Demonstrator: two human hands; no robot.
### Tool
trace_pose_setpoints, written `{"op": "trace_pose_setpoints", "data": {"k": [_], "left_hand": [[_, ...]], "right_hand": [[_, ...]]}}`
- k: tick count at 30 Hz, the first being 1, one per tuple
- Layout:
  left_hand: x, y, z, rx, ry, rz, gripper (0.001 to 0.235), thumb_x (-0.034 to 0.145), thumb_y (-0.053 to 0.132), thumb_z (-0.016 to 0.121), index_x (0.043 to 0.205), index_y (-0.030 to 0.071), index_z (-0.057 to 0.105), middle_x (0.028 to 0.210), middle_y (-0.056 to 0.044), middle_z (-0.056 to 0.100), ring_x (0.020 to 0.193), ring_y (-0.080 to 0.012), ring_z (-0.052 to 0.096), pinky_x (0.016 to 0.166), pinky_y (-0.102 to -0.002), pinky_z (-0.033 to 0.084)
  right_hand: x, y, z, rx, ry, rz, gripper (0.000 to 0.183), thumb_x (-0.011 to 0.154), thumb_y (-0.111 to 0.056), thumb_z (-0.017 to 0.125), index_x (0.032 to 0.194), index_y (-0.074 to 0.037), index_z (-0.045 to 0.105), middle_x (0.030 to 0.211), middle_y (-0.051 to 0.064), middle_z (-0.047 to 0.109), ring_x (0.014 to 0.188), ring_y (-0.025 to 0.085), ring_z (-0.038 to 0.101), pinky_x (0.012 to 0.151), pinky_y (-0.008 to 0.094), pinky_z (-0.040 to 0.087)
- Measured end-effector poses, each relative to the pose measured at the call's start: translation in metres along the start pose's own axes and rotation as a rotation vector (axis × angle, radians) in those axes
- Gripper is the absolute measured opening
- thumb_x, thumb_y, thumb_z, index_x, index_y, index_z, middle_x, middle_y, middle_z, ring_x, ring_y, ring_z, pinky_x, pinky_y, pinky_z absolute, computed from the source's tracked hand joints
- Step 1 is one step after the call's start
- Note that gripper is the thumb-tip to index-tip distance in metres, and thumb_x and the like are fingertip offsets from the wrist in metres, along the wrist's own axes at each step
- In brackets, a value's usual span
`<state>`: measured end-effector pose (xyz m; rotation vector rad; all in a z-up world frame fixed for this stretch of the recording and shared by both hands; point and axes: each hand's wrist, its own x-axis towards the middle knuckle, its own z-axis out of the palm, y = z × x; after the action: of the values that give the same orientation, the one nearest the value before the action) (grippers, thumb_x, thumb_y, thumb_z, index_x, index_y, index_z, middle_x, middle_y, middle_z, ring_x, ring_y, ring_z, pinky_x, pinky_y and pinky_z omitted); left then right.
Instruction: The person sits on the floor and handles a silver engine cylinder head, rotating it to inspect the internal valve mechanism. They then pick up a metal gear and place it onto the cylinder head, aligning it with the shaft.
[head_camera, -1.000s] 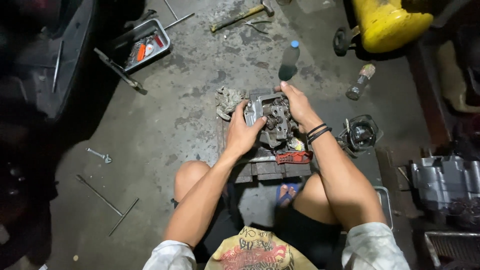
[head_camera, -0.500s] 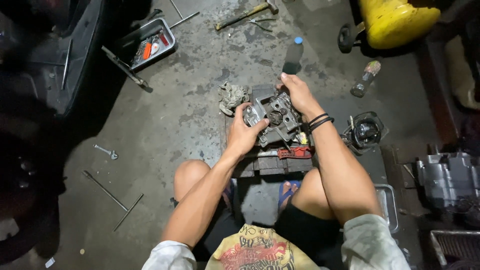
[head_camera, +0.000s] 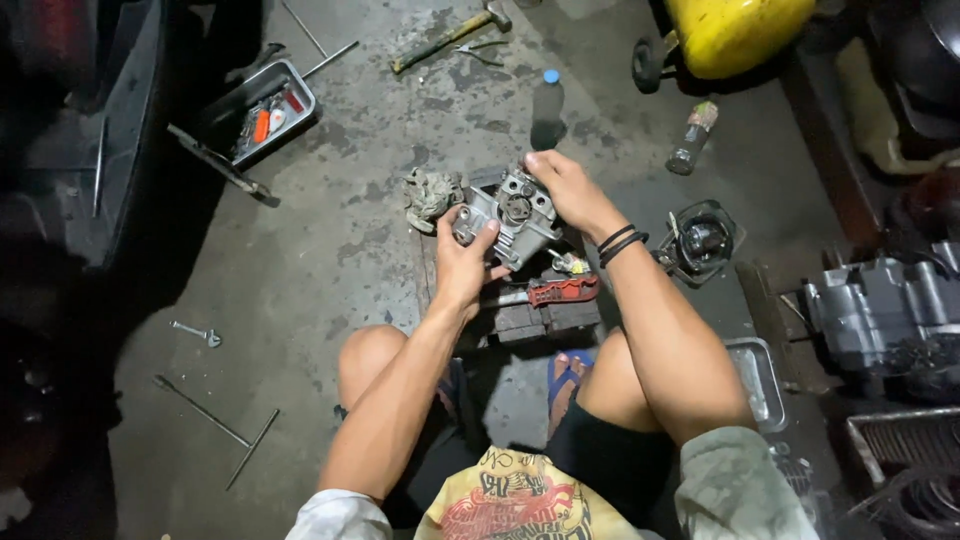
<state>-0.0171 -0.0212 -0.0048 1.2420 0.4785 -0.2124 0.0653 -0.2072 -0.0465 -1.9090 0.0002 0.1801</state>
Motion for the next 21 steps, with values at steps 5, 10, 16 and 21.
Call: {"op": "trace_pose_setpoints", "data": {"k": [5, 10, 16, 21], "left_hand": [[-0.001, -0.001, -0.006, 0.041, -0.116, 0.004, 0.082, 0.093, 0.016, 0.069, 0.157, 0.008, 0.019, 0.119, -0.019, 0.046, 0.1, -0.0323, 0.064, 0.074, -0.049, 0.065], [0.015, -0.013, -0.028, 0.186, -0.187, 0.064, 0.082, 0.09, 0.016, 0.074, 0.152, 0.006, 0.022, 0.1, -0.014, 0.055, 0.08, -0.0282, 0.074, 0.058, -0.033, 0.065], [-0.004, 0.02, -0.047, 1.113, -0.237, 0.335, 0.073, 0.086, 0.052, 0.073, 0.141, 0.013, 0.043, 0.089, -0.003, 0.076, 0.093, -0.0321, 0.074, 0.083, -0.047, 0.054], [-0.013, 0.048, -0.043, 1.278, -0.247, 0.477, 0.097, 0.082, 0.033, 0.083, 0.158, 0.016, 0.025, 0.124, -0.023, 0.064, 0.111, -0.0534, 0.062, 0.089, -0.064, 0.052]], "right_hand": [[0.001, 0.004, -0.002, -0.043, 0.037, 0.043, 0.046, 0.103, -0.053, 0.056, 0.129, -0.018, 0.068, 0.122, 0.01, 0.071, 0.124, 0.029, 0.061, 0.104, 0.045, 0.046], [0.006, -0.002, -0.002, -0.07, 0.046, 0.003, 0.049, 0.102, -0.054, 0.059, 0.129, -0.014, 0.067, 0.118, 0.012, 0.072, 0.121, 0.031, 0.063, 0.102, 0.046, 0.048], [-0.003, -0.013, -0.002, -0.187, 0.051, -0.017, 0.049, 0.103, -0.054, 0.056, 0.129, -0.014, 0.067, 0.118, 0.017, 0.071, 0.121, 0.039, 0.061, 0.103, 0.053, 0.045], [-0.006, -0.025, 0.002, -0.289, 0.063, -0.084, 0.04, 0.102, -0.044, 0.059, 0.127, -0.013, 0.068, 0.113, 0.014, 0.074, 0.115, 0.037, 0.065, 0.097, 0.053, 0.049]]}}
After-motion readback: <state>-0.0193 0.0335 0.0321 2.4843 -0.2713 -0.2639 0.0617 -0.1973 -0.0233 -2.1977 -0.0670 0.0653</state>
